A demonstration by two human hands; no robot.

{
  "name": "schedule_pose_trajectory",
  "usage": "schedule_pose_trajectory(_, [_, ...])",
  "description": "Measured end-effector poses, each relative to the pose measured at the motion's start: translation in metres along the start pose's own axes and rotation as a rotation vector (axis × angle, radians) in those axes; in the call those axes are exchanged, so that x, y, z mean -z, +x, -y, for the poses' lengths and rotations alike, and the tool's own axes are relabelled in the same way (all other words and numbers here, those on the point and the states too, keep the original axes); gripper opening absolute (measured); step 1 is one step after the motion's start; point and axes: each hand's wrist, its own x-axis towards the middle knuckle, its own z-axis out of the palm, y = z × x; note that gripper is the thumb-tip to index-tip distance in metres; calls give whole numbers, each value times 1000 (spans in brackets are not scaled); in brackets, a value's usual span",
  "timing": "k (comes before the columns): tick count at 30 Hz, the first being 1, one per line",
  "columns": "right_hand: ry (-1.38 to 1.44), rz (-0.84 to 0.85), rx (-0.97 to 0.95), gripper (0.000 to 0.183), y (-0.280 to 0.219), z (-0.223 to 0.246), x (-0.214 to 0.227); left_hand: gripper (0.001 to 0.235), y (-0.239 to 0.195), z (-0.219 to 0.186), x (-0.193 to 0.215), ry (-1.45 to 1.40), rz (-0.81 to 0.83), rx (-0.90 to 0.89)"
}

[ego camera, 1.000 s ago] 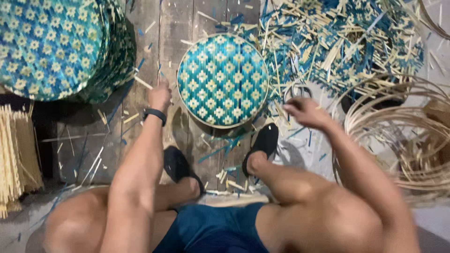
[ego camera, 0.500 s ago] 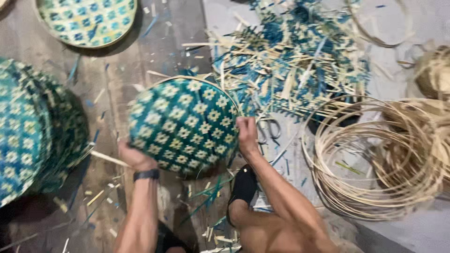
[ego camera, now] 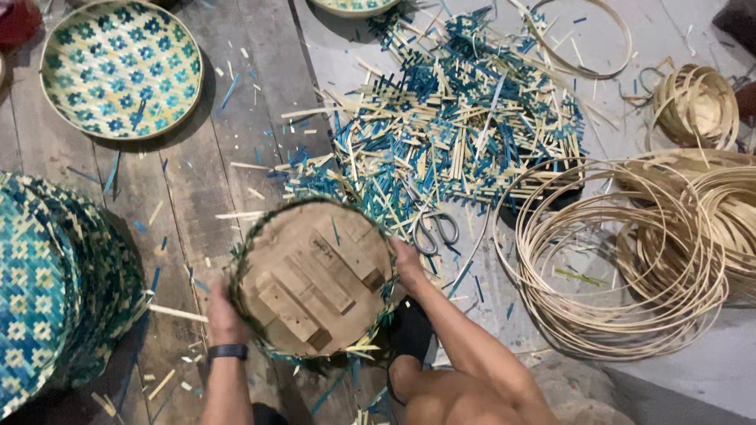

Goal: The person trims the edges of a woven basket using shears, then fits a bamboo ring around the rim. The person repeats this process on multiple baskets, cutting excess material and securing the rings.

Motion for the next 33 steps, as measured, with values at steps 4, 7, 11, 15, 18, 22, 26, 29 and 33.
schedule_pose_trajectory(4, [-977, 64, 438, 68, 9, 23, -23, 83, -39, 44, -34, 1133, -370, -517])
schedule_pose_trajectory(7, [-1092, 474, 768, 87, 17, 39, -66, 99, -71, 75, -66, 1133, -332, -790])
schedule_pose_trajectory(11, [-1249, 515, 595, 89, 11, 42, -95, 87, -87, 71, -74, 1045, -293, -547])
schedule_pose_trajectory(15, [-995, 491, 627, 87, -6, 48, -84, 86, -90, 36, -69, 1033, -174, -503])
schedule_pose_trajectory(18, [-992, 374, 665, 83, -29, 45, -74, 82, -101, 26, -57, 998, -93, -768])
schedule_pose_trajectory(22, [-895, 332, 573, 75, -32, 38, -74, 83, -88, 39, -54, 1085, -55, -753])
schedule_pose_trajectory(26, [-876, 288, 347, 67, -13, 22, -61, 82, -71, 53, -45, 1151, -44, -677])
schedule_pose_trajectory(29, [-577, -91, 191, 62, 22, 22, -9, 87, -63, 51, -63, 1390, -189, -782])
schedule_pose_trajectory(33, [-1182, -392, 281, 47, 42, -4, 88, 93, -79, 62, -107, 1296, 76, -728])
